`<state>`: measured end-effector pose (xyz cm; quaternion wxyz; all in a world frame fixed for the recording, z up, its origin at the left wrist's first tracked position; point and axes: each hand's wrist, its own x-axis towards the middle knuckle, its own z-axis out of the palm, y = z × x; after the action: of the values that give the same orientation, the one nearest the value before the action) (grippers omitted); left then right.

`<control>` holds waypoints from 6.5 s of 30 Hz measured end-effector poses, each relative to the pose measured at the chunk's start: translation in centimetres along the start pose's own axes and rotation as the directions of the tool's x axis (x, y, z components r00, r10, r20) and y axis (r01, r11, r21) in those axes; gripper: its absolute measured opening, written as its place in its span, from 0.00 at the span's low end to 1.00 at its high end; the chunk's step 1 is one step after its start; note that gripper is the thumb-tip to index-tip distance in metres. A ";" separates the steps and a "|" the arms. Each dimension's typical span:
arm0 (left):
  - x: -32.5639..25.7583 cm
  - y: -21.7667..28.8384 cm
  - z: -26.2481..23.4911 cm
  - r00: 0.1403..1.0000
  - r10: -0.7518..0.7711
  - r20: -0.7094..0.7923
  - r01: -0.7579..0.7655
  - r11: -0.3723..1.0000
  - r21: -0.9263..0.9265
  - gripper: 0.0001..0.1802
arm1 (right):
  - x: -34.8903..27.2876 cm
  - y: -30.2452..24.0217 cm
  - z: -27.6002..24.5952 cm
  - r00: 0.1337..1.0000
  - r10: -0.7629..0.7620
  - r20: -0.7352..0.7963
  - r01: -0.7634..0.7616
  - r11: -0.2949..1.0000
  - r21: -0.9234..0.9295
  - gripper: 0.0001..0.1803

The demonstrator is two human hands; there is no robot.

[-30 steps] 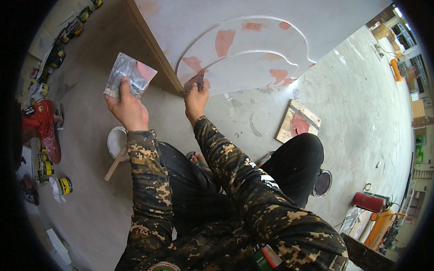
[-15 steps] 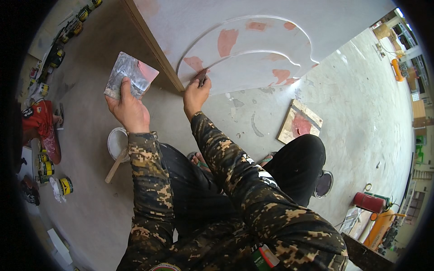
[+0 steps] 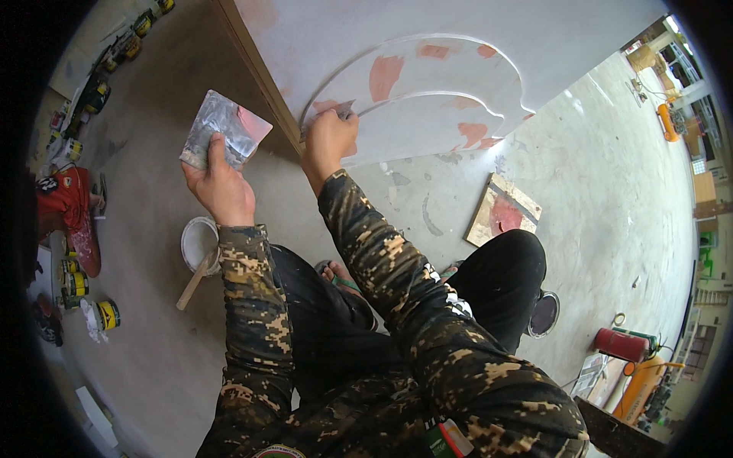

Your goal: Applying red wood filler to a white curved surface using metal spatulas.

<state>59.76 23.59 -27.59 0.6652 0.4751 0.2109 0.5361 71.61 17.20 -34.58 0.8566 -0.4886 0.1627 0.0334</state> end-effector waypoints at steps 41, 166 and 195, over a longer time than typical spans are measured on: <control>-2.8 8.6 -4.4 0.887 -0.013 0.461 -0.191 0.899 0.393 0.14 | -12.1 -12.6 -10.3 0.192 -0.314 0.930 0.958 0.266 -0.108 0.25; -1.6 8.9 -5.0 0.985 -0.129 0.115 0.120 0.990 0.080 0.13 | -1.1 6.0 -0.5 0.914 0.388 0.118 -0.406 0.871 0.277 0.13; -2.5 9.1 -4.2 0.983 -0.176 0.052 0.176 0.984 -0.011 0.14 | -14.2 -9.1 -2.8 0.470 -0.080 0.879 -0.216 0.955 0.202 0.22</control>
<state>50.93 22.75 -22.31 0.7187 0.4630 0.2310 0.4646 59.44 11.55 -23.96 0.8764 -0.2659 -0.2777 0.2902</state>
